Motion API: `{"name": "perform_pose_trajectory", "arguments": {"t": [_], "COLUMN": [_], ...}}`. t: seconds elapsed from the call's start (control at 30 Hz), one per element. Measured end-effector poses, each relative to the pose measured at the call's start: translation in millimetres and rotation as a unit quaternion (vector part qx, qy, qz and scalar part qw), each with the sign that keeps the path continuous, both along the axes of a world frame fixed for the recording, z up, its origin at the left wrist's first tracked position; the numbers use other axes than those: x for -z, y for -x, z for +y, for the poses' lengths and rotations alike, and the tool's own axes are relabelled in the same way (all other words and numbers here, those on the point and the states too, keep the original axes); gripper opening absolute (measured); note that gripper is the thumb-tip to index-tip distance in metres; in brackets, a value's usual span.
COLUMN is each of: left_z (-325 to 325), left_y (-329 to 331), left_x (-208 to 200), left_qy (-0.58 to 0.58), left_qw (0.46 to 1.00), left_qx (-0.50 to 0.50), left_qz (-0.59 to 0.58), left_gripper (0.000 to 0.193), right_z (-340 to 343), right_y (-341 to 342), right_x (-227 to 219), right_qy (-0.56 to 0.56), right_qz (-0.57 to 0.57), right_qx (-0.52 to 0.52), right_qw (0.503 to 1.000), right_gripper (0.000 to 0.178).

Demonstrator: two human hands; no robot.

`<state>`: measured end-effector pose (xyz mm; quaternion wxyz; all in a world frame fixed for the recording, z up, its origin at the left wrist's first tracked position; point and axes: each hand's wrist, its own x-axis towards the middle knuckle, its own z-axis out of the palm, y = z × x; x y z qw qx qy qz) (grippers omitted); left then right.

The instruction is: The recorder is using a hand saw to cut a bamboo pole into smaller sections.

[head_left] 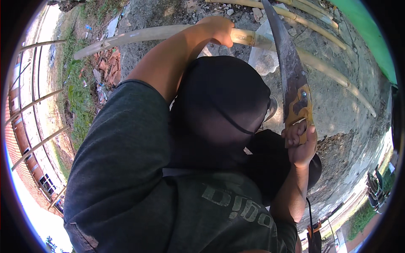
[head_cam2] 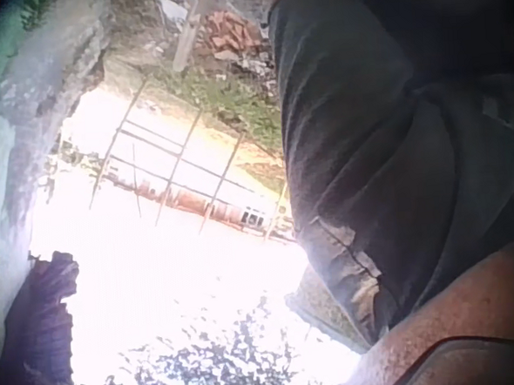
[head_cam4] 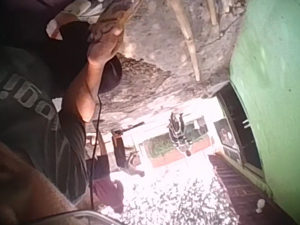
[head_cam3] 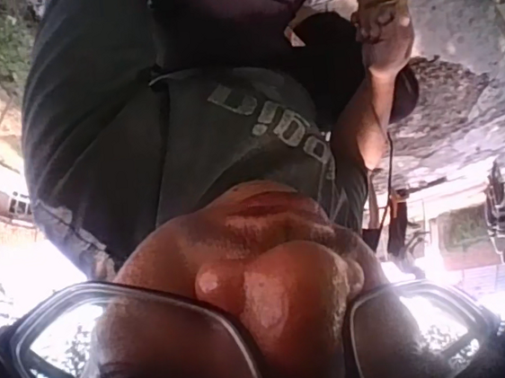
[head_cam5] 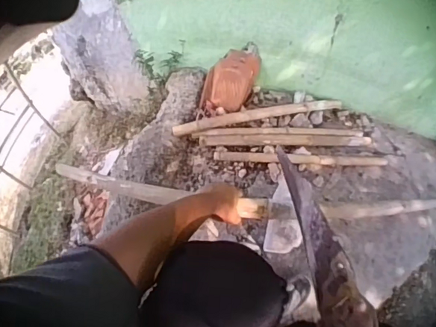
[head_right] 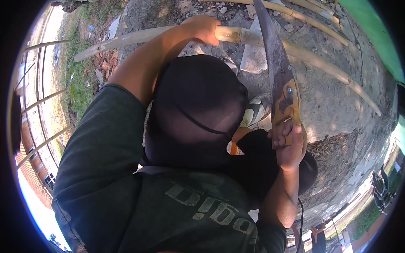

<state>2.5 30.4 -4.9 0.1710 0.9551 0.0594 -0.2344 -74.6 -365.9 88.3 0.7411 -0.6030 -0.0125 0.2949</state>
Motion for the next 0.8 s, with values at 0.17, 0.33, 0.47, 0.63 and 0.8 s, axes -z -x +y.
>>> {"name": "perform_pose_trajectory", "arguments": {"t": [0.17,0.33,0.47,0.63,0.8], "left_z": [-2,-11,-16,-15,-18], "left_y": [6,19,24,24,21], "left_x": [1,4,6,10,5], "left_qy": [-0.003,-0.047,-0.078,-0.083,-0.078], "left_qw": [1.0,0.997,0.99,0.989,0.991], "left_qx": [-0.008,-0.017,-0.014,-0.011,-0.016], "left_qz": [-0.02,-0.065,-0.117,-0.125,-0.105], "left_gripper": [0.04,0.039,0.037,0.034,0.035], "right_z": [4,7,6,7,9], "right_y": [1,1,1,2,2], "right_x": [-8,-14,-16,-15,-18], "right_qy": [-0.026,-0.072,-0.072,-0.084,-0.091], "right_qz": [0.043,0.079,0.073,0.078,0.076], "right_qx": [-0.005,-0.01,-0.022,-0.031,-0.034], "right_qw": [0.999,0.994,0.995,0.993,0.992], "right_gripper": [0.047,0.048,0.049,0.055,0.055]}}
